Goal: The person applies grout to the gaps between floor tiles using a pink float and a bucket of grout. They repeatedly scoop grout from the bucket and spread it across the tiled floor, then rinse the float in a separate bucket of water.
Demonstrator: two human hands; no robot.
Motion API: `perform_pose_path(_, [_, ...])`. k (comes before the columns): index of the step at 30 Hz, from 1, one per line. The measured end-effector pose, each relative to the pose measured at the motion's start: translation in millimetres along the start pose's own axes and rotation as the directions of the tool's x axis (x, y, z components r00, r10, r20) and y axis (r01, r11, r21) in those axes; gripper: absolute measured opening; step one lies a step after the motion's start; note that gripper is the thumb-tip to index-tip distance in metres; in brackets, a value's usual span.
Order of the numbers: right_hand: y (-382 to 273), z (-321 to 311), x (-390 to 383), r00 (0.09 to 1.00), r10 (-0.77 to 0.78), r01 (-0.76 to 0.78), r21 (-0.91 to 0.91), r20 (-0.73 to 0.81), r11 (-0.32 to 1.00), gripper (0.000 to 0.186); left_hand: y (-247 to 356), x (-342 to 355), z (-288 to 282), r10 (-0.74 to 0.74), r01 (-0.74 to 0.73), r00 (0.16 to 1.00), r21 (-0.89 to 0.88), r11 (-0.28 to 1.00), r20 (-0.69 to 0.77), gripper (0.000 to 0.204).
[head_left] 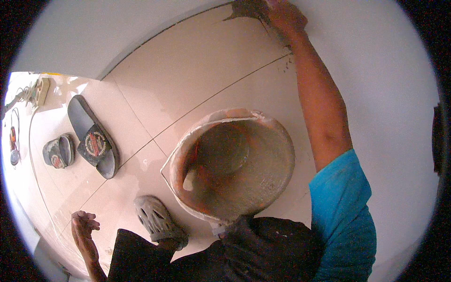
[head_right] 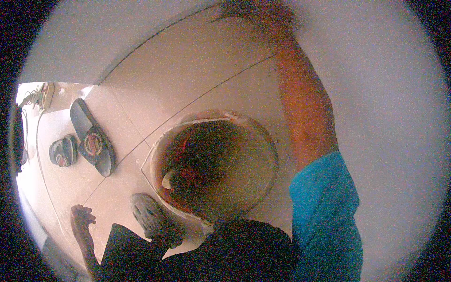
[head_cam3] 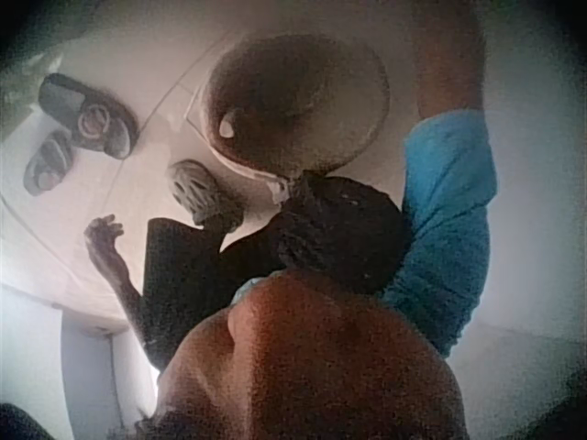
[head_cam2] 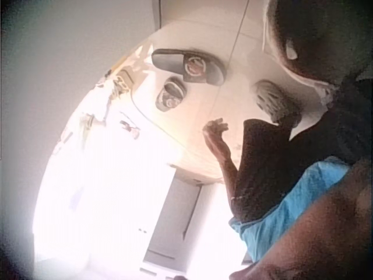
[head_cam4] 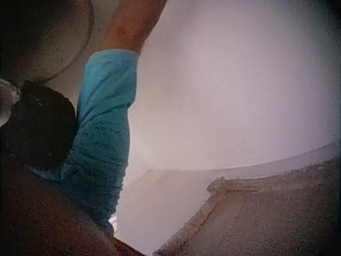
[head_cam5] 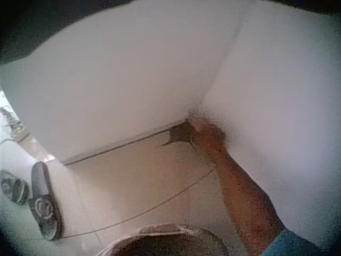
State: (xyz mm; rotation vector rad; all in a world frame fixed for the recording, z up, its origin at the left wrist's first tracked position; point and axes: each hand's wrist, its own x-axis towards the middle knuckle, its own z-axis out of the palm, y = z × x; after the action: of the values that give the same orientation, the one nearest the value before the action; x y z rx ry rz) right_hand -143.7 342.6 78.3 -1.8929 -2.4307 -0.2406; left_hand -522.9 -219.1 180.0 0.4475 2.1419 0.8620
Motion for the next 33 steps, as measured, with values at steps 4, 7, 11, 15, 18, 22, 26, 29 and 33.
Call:
perform_pose_path(4, [-13, 0, -4, 1.0, -0.021, 0.021, 0.018, -0.005, 1.0, 0.04, 3, 1, 3, -0.01, 0.01, 1.0, 0.008, 1.0, -0.004, 0.047])
perform_pose_path(7, [-16, -4, -9, 0.999, -0.037, 0.037, 0.021, -0.007, 0.999, 0.039, 2, 2, 6, 0.006, -0.006, 1.0, -0.022, 1.0, 0.004, 0.047])
perform_pose_path(11, [-5, -10, -29, 0.996, -0.091, 0.091, 0.03, -0.006, 0.995, 0.039, 2, 0, 6, 0.023, -0.023, 1.0, -0.028, 0.999, 0.014, 0.046])
perform_pose_path(15, [40, -12, -79, 0.97, -0.233, 0.232, 0.028, 0.064, 0.972, 0.039, -4, -2, 1, 0.008, -0.008, 1.0, -0.01, 1.0, 0.002, 0.046])
perform_pose_path(18, [95, 4, -116, 0.869, -0.479, 0.451, 0.201, 0.123, 0.87, 0.032, -6, -2, 1, 0.014, -0.014, 1.0, -0.032, 0.999, 0.015, 0.045])
perform_pose_path(22, [129, 27, -149, 0.768, -0.618, 0.64, 0.238, -0.169, 0.731, 0.038, -10, 0, -1, -0.01, 0.01, 1.0, -0.016, 1.0, 0.016, 0.045])
perform_pose_path(26, [132, 49, -131, 0.832, -0.545, 0.555, 0.192, -0.106, 0.809, 0.04, -7, 2, 2, 0.034, -0.034, 0.999, -0.008, 0.999, 0.027, 0.046])
perform_pose_path(29, [125, 63, -100, 0.791, -0.577, 0.607, 0.143, -0.204, 0.782, 0.04, -5, 2, 5, 0.033, -0.033, 0.999, -0.011, 0.999, 0.022, 0.047])
perform_pose_path(33, [112, 78, -63, 0.76, -0.605, 0.637, 0.087, -0.238, 0.766, 0.035, -2, 3, 6, 0.015, -0.012, 0.999, -0.079, 0.997, 0.049, 0.038])
